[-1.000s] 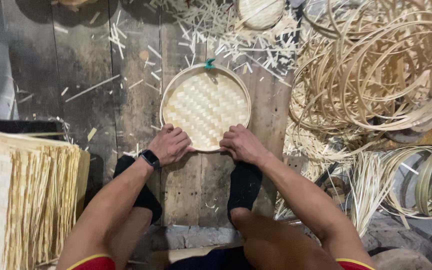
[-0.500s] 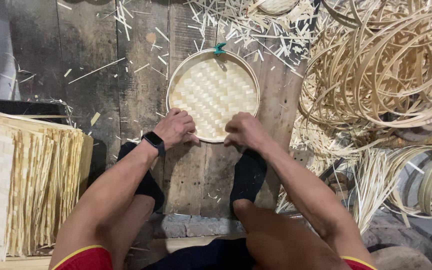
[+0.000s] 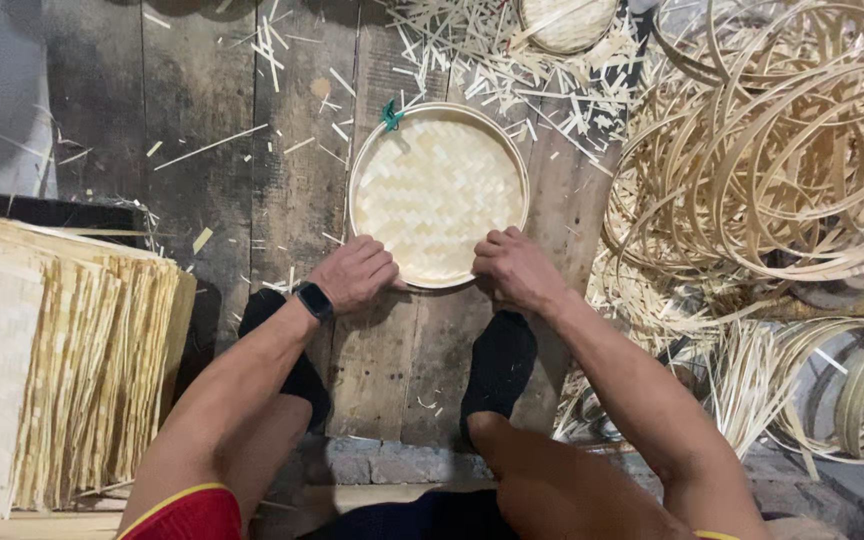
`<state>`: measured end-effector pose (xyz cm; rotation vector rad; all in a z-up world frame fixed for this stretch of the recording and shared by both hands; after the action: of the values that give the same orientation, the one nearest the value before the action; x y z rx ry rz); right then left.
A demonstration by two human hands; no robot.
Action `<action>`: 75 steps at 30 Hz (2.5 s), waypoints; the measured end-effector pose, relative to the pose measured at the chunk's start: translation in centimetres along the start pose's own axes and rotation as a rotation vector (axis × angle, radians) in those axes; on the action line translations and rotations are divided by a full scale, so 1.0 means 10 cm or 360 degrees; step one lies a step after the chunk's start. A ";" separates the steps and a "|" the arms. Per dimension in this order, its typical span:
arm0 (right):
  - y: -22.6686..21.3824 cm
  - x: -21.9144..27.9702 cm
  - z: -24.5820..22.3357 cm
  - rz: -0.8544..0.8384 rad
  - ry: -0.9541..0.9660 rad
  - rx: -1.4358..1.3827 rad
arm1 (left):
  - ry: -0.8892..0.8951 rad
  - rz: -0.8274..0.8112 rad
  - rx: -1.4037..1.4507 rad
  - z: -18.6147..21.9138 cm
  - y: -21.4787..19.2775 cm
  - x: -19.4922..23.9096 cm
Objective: The person assembles a bamboo tray by fitting a circular rim onto a woven base, using a small tool to guide the pieces and applying glue from a bottle to secure the assembly.
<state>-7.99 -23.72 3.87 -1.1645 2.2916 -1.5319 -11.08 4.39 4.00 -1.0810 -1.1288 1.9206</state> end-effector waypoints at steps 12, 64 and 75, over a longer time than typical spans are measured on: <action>0.07 -0.03 -0.22 0.0119 0.0226 -0.0302 | -0.0163 -0.0154 0.0045 0.05 0.17 -0.04; -0.47 -1.56 -0.11 0.0893 0.0359 -0.0160 | -0.0236 -0.0106 0.0308 0.29 0.20 -0.15; -0.05 -1.02 0.53 0.1406 0.0990 -0.0188 | -0.0267 -0.0095 0.0213 0.38 0.26 -0.18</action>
<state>1.97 -20.78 -1.10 0.4182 2.6735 -1.4723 -13.98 0.37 3.33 -0.8183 -1.0914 2.0379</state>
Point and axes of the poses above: each hand's wrist, its own x-axis away from the middle knuckle, its own y-axis out of the palm, z = x × y, the point moved 3 cm from there along -x, towards the middle knuckle, and after that the axes turned 10 degrees about y, right-handed, at the moved point
